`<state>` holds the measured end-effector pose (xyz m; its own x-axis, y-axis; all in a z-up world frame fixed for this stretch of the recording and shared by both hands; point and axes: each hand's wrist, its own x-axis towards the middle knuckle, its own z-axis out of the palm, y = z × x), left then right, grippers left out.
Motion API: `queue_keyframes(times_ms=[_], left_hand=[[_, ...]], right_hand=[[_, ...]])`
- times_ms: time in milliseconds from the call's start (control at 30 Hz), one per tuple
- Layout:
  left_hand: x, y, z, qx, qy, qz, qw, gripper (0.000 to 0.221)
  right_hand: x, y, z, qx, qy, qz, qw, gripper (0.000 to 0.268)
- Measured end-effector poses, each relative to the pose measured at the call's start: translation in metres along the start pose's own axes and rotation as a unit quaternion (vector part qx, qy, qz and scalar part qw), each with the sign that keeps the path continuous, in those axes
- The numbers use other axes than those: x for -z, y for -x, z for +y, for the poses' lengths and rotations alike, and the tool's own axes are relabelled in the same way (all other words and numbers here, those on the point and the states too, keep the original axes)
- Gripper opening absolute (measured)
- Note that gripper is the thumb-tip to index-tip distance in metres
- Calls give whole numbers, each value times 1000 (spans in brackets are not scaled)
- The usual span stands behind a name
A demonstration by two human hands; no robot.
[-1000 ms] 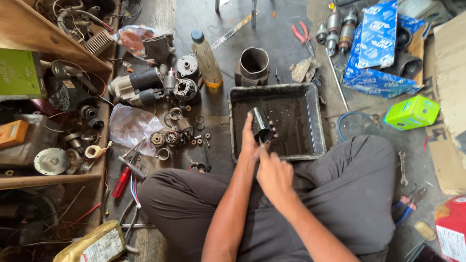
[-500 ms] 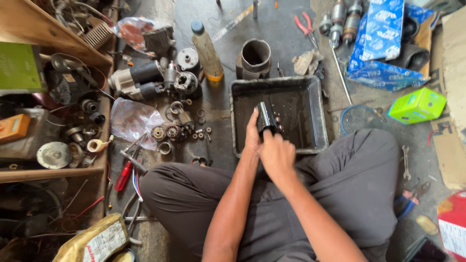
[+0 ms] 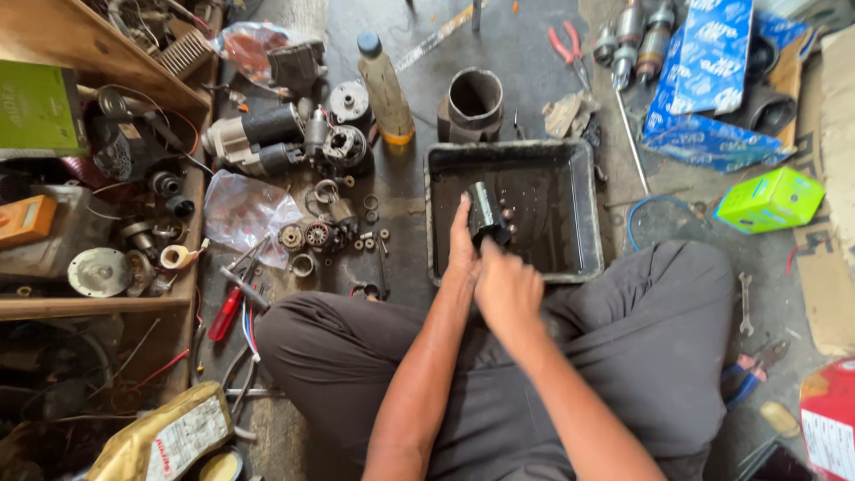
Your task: The person pours oil into a tray and then uses a brush to scrub a cylindrical metal part inside the tray. The person repeatedly scrubs the part while holding it in the oil.
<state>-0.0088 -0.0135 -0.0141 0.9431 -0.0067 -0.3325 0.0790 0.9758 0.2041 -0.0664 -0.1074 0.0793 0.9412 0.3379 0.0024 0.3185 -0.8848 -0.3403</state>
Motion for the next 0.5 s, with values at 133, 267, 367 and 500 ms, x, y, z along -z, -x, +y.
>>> queue_keyframes(times_ms=[133,267,367,500], left_hand=[[-2,-4,1,-26,-6,16,1000,54],[-1,-9,-4,-52,-35,62,996,47],[6,-5,-5,-16,-45,22,999,51],[1,-12,-3,-46,-60,51,996,53]], right_hand=[[5,-1,-2,16,37,16,999,38],[1,0,5,22,73,40,996,43],[-4,5,5,14,54,29,998,27],[2,-2,9,40,111,21,993,38]])
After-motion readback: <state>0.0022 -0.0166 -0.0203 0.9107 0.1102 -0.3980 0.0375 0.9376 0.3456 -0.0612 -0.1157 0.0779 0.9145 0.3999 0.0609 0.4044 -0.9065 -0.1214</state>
